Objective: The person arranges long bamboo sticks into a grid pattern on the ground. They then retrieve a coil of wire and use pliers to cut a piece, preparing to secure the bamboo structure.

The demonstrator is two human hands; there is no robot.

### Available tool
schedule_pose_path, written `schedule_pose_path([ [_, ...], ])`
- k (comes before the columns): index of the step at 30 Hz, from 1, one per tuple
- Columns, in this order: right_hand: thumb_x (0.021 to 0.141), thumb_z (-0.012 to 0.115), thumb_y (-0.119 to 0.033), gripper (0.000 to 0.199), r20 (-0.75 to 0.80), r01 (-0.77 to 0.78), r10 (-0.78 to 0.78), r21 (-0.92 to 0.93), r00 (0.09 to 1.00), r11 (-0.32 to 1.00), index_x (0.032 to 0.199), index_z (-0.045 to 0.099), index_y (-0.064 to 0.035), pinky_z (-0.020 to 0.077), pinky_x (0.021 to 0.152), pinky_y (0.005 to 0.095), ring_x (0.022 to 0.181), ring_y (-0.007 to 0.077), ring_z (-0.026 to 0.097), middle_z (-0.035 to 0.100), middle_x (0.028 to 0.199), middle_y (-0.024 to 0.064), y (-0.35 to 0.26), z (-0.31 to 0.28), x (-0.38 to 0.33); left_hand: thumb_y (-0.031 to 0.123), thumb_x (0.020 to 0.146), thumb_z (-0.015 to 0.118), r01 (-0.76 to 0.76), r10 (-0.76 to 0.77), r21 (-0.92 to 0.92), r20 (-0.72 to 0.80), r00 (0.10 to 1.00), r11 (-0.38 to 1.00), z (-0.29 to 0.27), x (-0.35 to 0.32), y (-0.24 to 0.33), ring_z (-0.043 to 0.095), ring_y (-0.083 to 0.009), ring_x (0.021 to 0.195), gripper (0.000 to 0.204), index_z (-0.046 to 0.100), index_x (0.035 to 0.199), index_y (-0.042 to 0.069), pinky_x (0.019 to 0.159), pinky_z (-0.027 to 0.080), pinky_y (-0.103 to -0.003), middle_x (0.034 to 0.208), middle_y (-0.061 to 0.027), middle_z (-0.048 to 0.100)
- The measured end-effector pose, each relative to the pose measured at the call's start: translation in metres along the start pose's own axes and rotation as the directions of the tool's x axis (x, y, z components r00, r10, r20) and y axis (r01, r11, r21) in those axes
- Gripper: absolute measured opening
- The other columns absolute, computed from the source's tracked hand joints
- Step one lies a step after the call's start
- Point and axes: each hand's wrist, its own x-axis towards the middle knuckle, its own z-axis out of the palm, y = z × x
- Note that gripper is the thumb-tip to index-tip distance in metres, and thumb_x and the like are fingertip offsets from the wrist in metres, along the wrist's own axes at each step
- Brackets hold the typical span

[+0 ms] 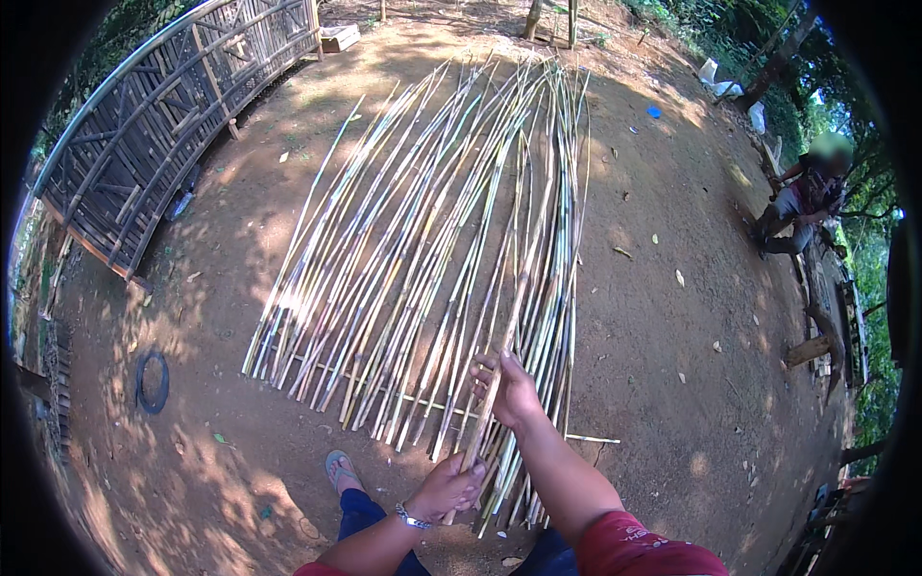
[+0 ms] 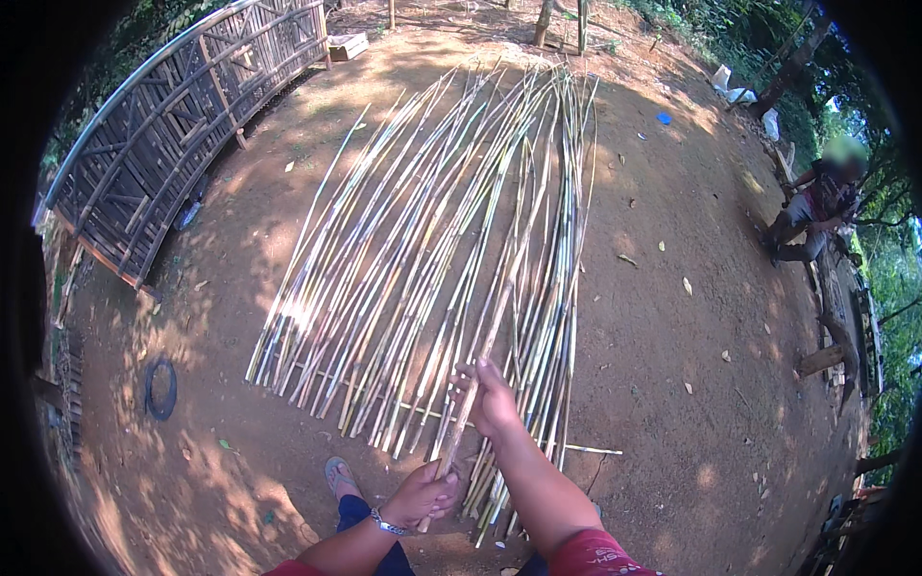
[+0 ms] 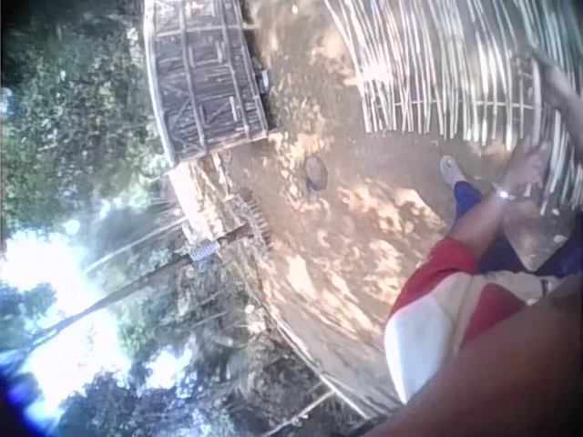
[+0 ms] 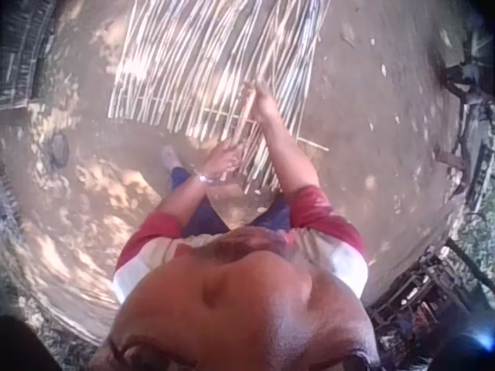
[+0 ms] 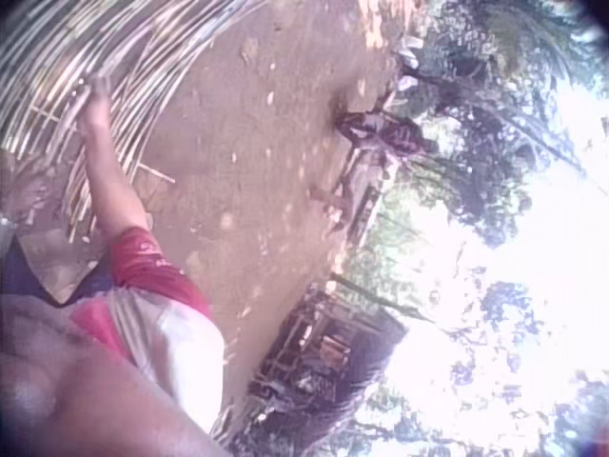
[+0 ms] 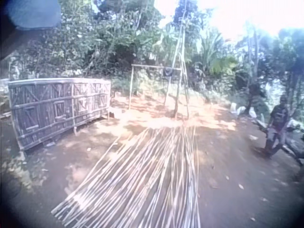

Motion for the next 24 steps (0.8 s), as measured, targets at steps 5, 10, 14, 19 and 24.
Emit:
schedule_pose_path([
  [5, 0.103, 0.047, -0.028, 0.020, -0.005, 0.054, -0.054, 0.112, 0.999, 0.992, 0.107, 0.051, -0.0083, 0.0427, 0.051, 0.0281, 0.061, 0.0119, 0.051, 0.055, 0.078, 0.0037, -0.054, 0.100, 0.018, 0.031, 0.103, 0.051, 0.051, 0.006, -0.354, 0.159, 0.987, 0.934, 0.003, -0.119, 0.008, 0.040, -0.0054, 0.052, 0.023, 0.048, 0.108, 0.008, 0.047, 0.033, -0.021, 0.070, 0.0036, 0.042],
  [10, 0.099, 0.044, -0.008, 0.011, -0.173, 0.162, -0.203, -0.226, 0.964, 0.960, 0.110, 0.047, -0.0076, 0.0298, 0.036, 0.0263, 0.043, 0.0088, 0.037, 0.043, 0.064, -0.0009, 0.015, 0.132, -0.015, 0.038, 0.103, 0.049, 0.036, 0.122, 0.429, -0.334, 0.935, 0.903, -0.003, -0.192, -0.008, 0.051, -0.0150, 0.059, 0.030, 0.055, 0.108, 0.010, 0.054, 0.042, -0.029, 0.075, -0.0036, 0.052],
  [14, 0.101, 0.048, -0.017, 0.006, -0.100, -0.048, 0.048, 0.006, 0.994, 0.999, 0.101, 0.046, -0.0108, 0.0404, 0.049, 0.0291, 0.057, 0.0127, 0.045, 0.046, 0.070, 0.0013, 0.065, 0.144, -0.086, 0.040, 0.101, 0.050, 0.090, 0.428, 0.765, -0.449, 0.784, 0.638, -0.005, -0.284, -0.052, 0.059, -0.0298, 0.064, 0.032, 0.056, 0.104, 0.009, 0.060, 0.047, -0.042, 0.074, -0.0140, 0.059],
  [19, 0.102, 0.045, -0.023, 0.013, 0.111, -0.439, 0.482, -0.277, 0.869, 0.855, 0.100, 0.052, -0.0122, 0.0485, 0.082, 0.0468, 0.083, 0.0233, 0.057, 0.055, 0.083, 0.0049, 0.120, 0.145, -0.163, 0.044, 0.099, 0.049, 0.321, 0.423, 0.766, -0.594, 0.684, 0.557, -0.025, -0.385, -0.156, 0.063, -0.0376, 0.070, 0.037, 0.058, 0.100, 0.009, 0.065, 0.049, -0.049, 0.071, -0.0157, 0.061],
  [24, 0.103, 0.044, -0.024, 0.015, 0.138, -0.500, 0.639, -0.507, 0.757, 0.702, 0.108, 0.050, -0.0118, 0.0475, 0.094, 0.0522, 0.102, 0.0270, 0.062, 0.064, 0.099, 0.0083, 0.141, 0.128, -0.190, 0.047, 0.097, 0.051, 0.536, 0.310, 0.686, -0.713, 0.629, 0.492, -0.038, -0.418, -0.207, 0.064, -0.0383, 0.072, 0.038, 0.059, 0.099, 0.010, 0.064, 0.049, -0.049, 0.073, -0.0151, 0.063],
])
